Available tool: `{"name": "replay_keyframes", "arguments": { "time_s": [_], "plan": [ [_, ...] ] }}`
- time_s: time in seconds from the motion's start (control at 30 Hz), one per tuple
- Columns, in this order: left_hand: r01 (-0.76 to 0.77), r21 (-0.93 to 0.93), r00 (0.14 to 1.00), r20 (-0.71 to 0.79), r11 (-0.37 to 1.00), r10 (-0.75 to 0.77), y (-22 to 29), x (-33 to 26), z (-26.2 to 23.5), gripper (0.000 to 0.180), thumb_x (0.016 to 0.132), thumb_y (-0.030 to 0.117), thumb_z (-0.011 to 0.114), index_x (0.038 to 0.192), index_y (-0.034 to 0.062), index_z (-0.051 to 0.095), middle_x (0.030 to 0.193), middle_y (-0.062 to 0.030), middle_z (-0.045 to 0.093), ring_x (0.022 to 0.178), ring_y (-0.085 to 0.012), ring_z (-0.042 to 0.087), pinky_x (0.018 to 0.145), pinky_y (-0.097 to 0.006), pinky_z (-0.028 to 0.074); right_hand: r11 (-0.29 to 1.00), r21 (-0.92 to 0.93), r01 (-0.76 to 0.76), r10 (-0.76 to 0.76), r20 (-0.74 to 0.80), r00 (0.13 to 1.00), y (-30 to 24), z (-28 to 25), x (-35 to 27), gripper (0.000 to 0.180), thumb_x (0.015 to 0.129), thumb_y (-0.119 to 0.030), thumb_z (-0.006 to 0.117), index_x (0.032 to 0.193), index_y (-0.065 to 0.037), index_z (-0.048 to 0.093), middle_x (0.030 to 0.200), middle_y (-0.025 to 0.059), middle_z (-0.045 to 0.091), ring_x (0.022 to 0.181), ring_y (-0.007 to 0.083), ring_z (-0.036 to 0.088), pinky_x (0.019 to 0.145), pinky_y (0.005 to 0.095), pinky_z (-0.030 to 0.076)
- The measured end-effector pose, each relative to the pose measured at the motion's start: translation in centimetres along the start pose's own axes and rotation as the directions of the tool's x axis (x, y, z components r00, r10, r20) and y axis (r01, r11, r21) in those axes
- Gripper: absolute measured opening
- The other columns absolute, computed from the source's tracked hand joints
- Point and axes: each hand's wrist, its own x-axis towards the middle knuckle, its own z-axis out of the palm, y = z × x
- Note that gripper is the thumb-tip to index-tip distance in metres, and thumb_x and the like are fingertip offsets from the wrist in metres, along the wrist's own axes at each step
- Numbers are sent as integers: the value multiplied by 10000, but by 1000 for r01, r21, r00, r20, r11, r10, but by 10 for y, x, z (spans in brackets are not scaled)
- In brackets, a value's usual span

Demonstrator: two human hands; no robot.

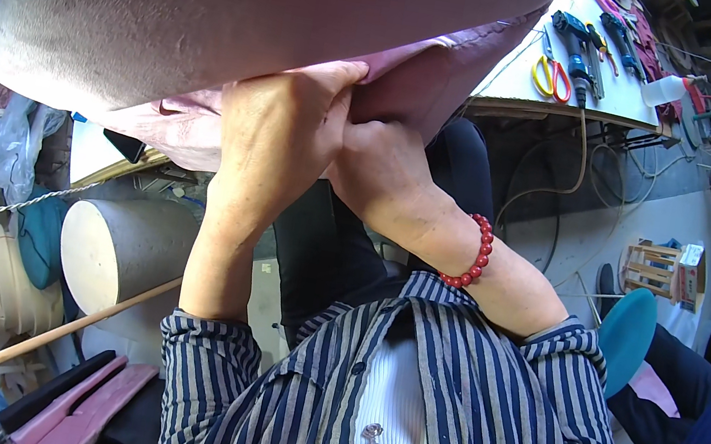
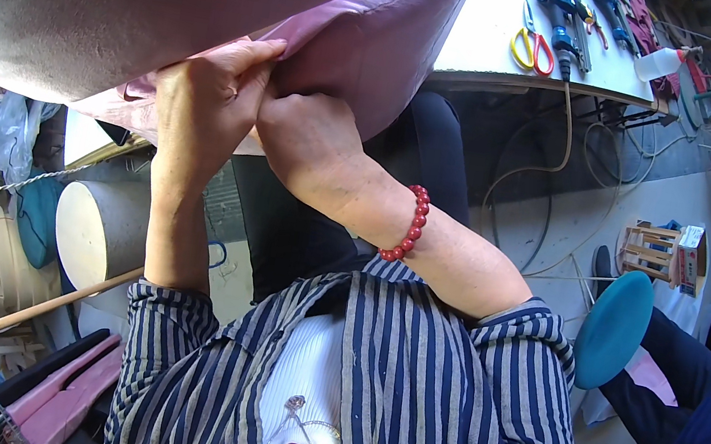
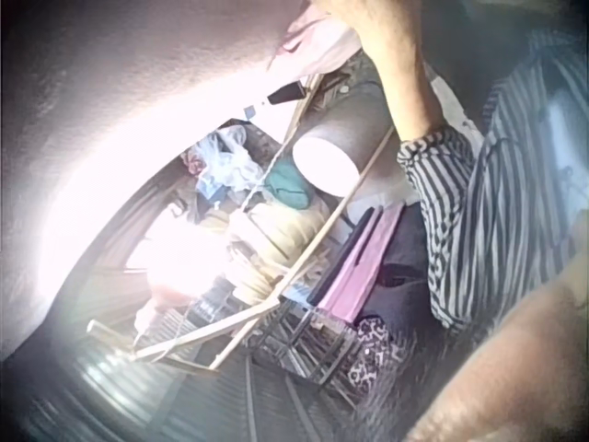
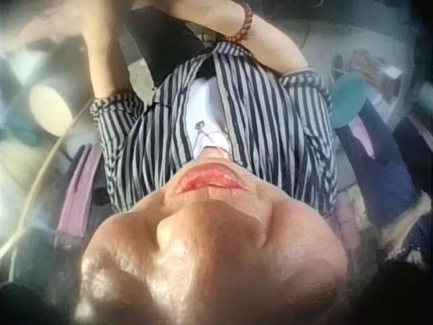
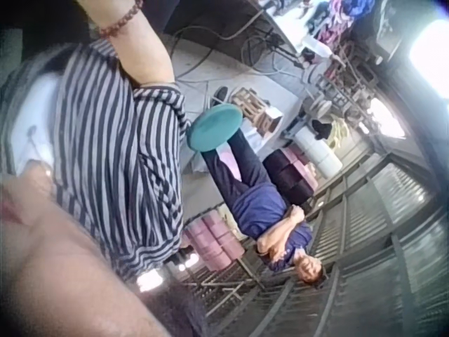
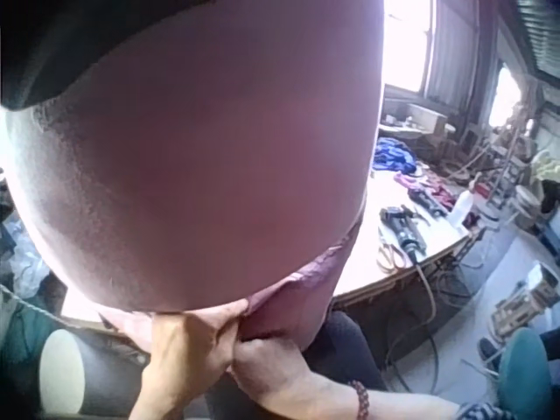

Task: Hand-sewing a fabric cover onto a piece of upholstered furniture.

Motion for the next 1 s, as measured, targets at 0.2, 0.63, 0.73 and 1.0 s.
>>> {"name": "replay_keyframes", "arguments": {
  "time_s": [0.2, 0.63, 0.73, 1.0],
  "plan": [
    [4, 72, 994, 108, 997, -12, 3, 3, -1, 159, 841, 38, 674, 981, 18, 746, 843, -148, 726, 733, -245, 712, 713, -305, 551, 999, -7, 47, -45, 198, 979, -3, -7, 1, 76, 769, -85, 636, 800, -76, 705, 657, 110, 669, 612, 280, 685, 547, 377, 561],
    [-63, -12, 984, -168, 998, 61, -6, -12, 19, 185, 771, 20, 665, 935, 74, 731, 886, -121, 719, 788, -303, 684, 719, -383, 530, 1000, 3, 27, -24, -350, 936, 29, -48, -35, 486, 886, -146, 708, 1321, -3, 546, 592, 151, 609, 484, 271, 627, 449, 305, 460],
    [-79, 19, 965, -251, 997, 81, -8, -13, 22, 226, 767, -38, 684, 962, 55, 751, 749, -101, 653, 682, -245, 633, 645, -333, 504, 986, -145, -87, 48, -255, 966, 21, -53, -27, 524, 916, -252, 680, 1354, -16, 516, 557, 126, 602, 463, 267, 622, 437, 313, 461],
    [-123, -30, 943, -316, 992, 107, -10, -16, 25, 265, 720, -76, 716, 945, 53, 766, 697, -70, 614, 617, -202, 586, 594, -308, 479, 926, -328, -185, 144, -145, 979, 10, -53, -9, 655, 959, -448, 565, 1374, 47, 455, 533, 127, 621, 473, 256, 660, 440, 316, 507]
  ]
}}
